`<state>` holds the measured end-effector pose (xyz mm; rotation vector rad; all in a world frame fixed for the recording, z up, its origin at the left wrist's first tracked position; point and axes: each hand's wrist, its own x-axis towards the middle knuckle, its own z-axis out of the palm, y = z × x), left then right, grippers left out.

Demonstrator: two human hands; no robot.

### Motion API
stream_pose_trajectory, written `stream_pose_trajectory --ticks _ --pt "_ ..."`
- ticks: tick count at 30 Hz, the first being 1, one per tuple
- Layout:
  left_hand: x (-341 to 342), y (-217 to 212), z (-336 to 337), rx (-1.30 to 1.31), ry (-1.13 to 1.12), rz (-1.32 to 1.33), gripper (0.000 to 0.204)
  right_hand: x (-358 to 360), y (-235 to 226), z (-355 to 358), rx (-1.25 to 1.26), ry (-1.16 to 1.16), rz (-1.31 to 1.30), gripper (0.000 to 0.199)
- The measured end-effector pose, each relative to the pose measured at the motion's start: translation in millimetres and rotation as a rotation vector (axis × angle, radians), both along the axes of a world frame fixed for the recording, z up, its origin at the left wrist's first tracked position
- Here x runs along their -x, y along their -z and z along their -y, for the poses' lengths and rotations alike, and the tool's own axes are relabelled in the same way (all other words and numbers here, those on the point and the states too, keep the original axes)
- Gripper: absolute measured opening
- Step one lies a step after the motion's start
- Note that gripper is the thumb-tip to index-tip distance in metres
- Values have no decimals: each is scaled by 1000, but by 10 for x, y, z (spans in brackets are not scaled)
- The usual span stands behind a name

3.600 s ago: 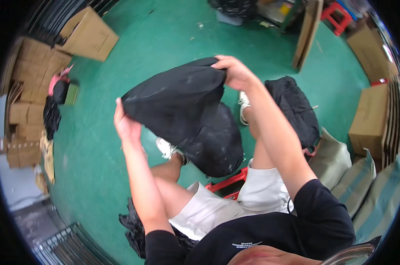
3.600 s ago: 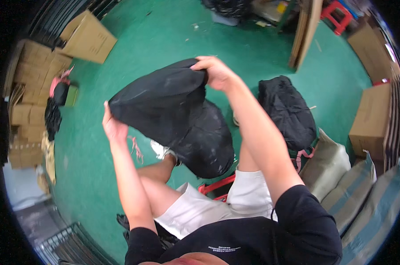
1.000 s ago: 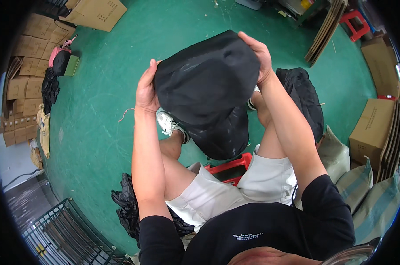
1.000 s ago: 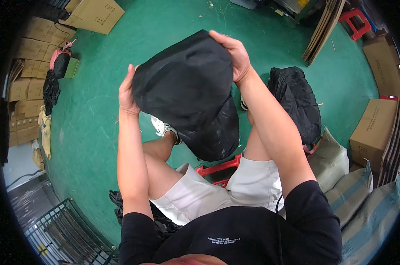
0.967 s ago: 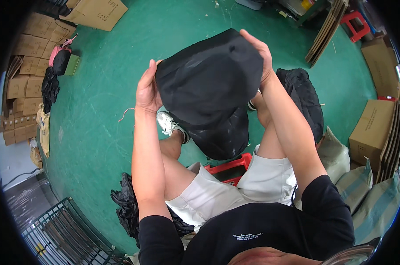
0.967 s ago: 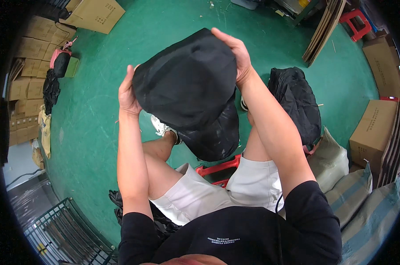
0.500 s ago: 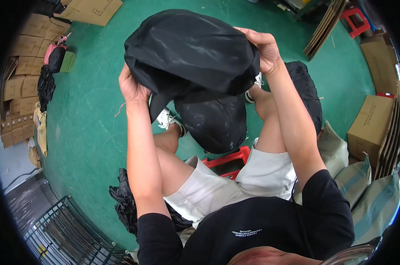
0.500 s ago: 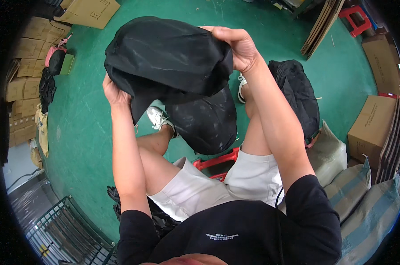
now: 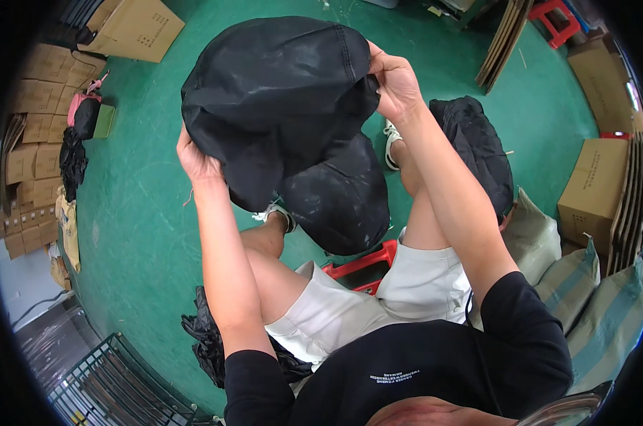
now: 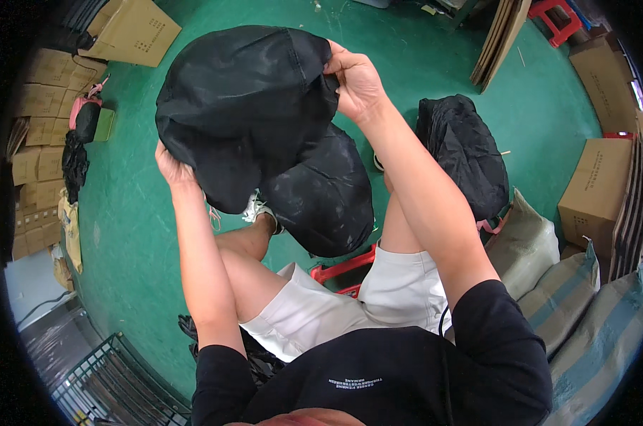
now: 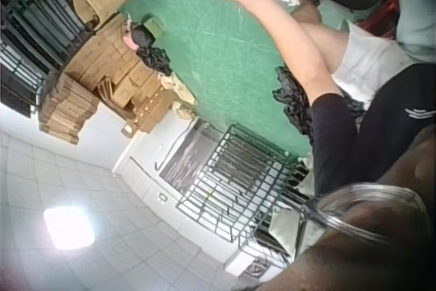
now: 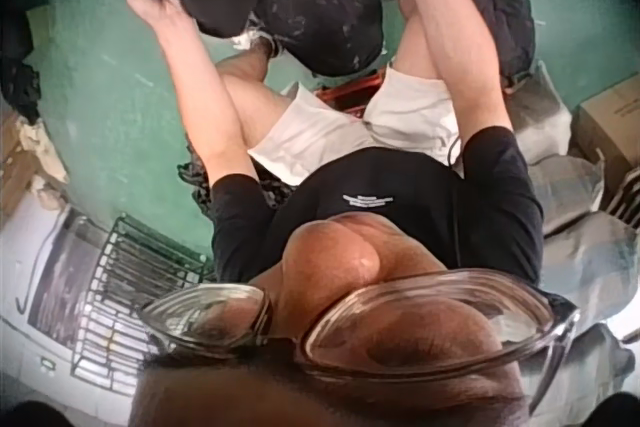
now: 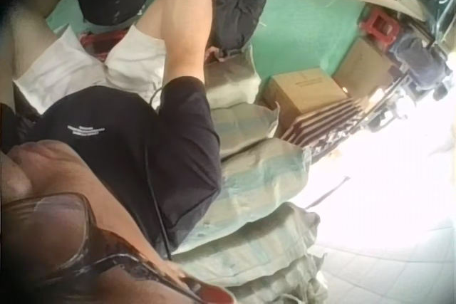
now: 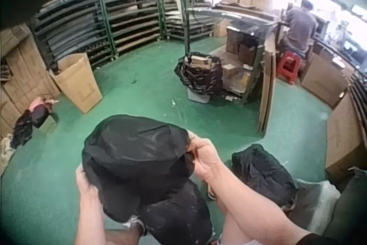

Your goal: Folding and organizing black fabric items in a warehouse setting.

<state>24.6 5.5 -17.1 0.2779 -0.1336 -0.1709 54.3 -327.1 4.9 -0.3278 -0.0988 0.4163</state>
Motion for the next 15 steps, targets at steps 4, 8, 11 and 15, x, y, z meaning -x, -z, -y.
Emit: stream_pose_trajectory --ticks 4,8,11,15 --pt "56 42 -14 -42 -9 9 40 56 -122 -132 175 19 -263 55" --pt "23 24 -54 -46 -6 37 41 92 -132 -37 60 -12 134 50" --pt "8 41 -47 -28 -33 32 41 65 -129 10 -47 4 -93 36" --pt "-111 120 -114 99 -35 -69 44 92 -19 -171 -102 -407 -183 38"
